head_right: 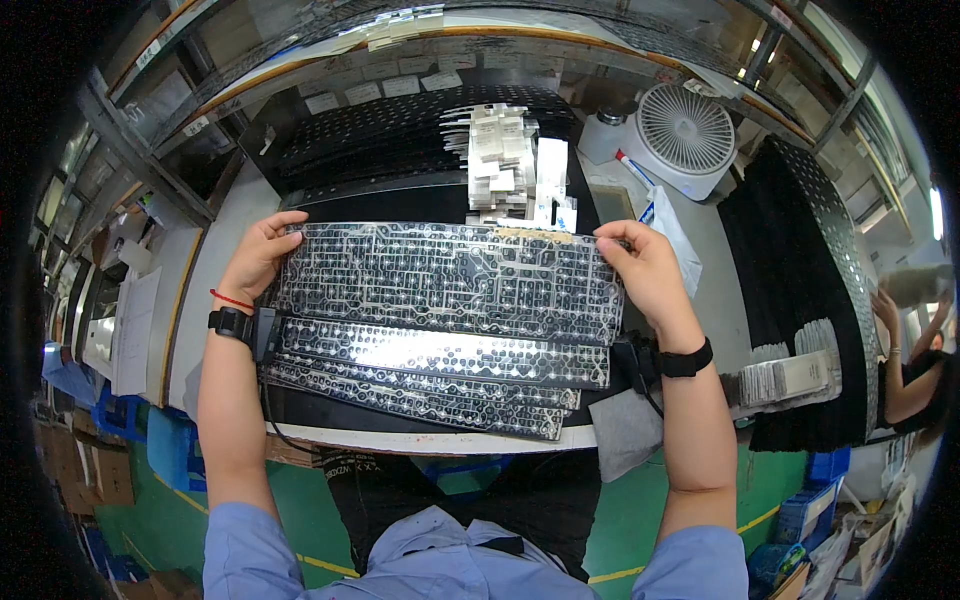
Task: Inspecting and aligning flexible keyboard components.
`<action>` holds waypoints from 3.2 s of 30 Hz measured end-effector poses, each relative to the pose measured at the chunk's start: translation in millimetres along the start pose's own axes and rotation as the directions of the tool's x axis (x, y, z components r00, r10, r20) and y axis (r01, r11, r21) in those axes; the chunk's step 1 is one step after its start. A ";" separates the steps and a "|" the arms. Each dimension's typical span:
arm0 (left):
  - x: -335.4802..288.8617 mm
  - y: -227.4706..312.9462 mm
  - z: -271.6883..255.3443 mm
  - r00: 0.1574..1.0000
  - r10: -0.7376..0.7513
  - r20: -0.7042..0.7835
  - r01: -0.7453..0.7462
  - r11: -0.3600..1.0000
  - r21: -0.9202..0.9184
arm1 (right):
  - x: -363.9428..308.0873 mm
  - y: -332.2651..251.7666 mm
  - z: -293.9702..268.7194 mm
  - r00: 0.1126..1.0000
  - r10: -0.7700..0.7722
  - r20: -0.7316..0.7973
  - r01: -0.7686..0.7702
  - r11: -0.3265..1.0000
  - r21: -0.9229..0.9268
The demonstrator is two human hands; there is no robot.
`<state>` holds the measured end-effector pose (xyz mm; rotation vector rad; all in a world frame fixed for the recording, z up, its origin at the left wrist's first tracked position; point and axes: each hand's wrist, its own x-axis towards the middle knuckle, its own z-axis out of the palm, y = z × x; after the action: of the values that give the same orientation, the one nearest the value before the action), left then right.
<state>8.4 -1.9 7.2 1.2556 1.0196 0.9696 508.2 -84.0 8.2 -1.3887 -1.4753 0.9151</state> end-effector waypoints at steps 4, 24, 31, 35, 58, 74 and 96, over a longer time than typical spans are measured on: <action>0.4 0.0 0.5 0.999 0.025 -0.020 -0.025 1.000 0.014 | -4.4 -6.1 5.9 0.996 -0.013 0.089 0.017 0.999 -0.050; 7.3 -3.6 0.8 0.992 0.080 -0.095 -0.079 0.997 0.004 | 2.2 5.3 0.9 1.000 -0.021 -0.012 0.022 0.993 0.112; 11.6 -9.8 -12.4 0.976 0.127 -0.177 -0.148 0.982 -0.113 | -0.7 -8.7 1.3 0.999 -0.041 -0.031 0.048 0.961 0.271; 13.3 -8.1 -6.1 0.964 0.151 -0.218 -0.180 0.976 -0.120 | 2.5 -0.6 0.4 0.995 -0.068 -0.069 0.085 0.953 0.292; 8.6 -3.3 -6.7 0.942 0.240 -0.233 -0.261 0.963 -0.062 | -5.7 -17.5 5.7 0.949 -0.193 -0.250 0.246 0.947 0.204; 18.6 -16.5 -29.3 0.886 0.260 -0.384 -0.375 0.889 -0.263 | -5.4 -13.7 0.7 0.937 -0.218 -0.274 0.302 0.900 0.315; 5.5 -1.5 -1.9 0.980 0.086 -0.178 -0.101 0.992 -0.076 | -4.8 -1.2 3.6 0.971 -0.049 0.232 0.104 0.967 -0.231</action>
<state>8.1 3.7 5.4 1.1716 1.0499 1.2005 504.3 -88.7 7.6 -1.4243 -1.8514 0.8881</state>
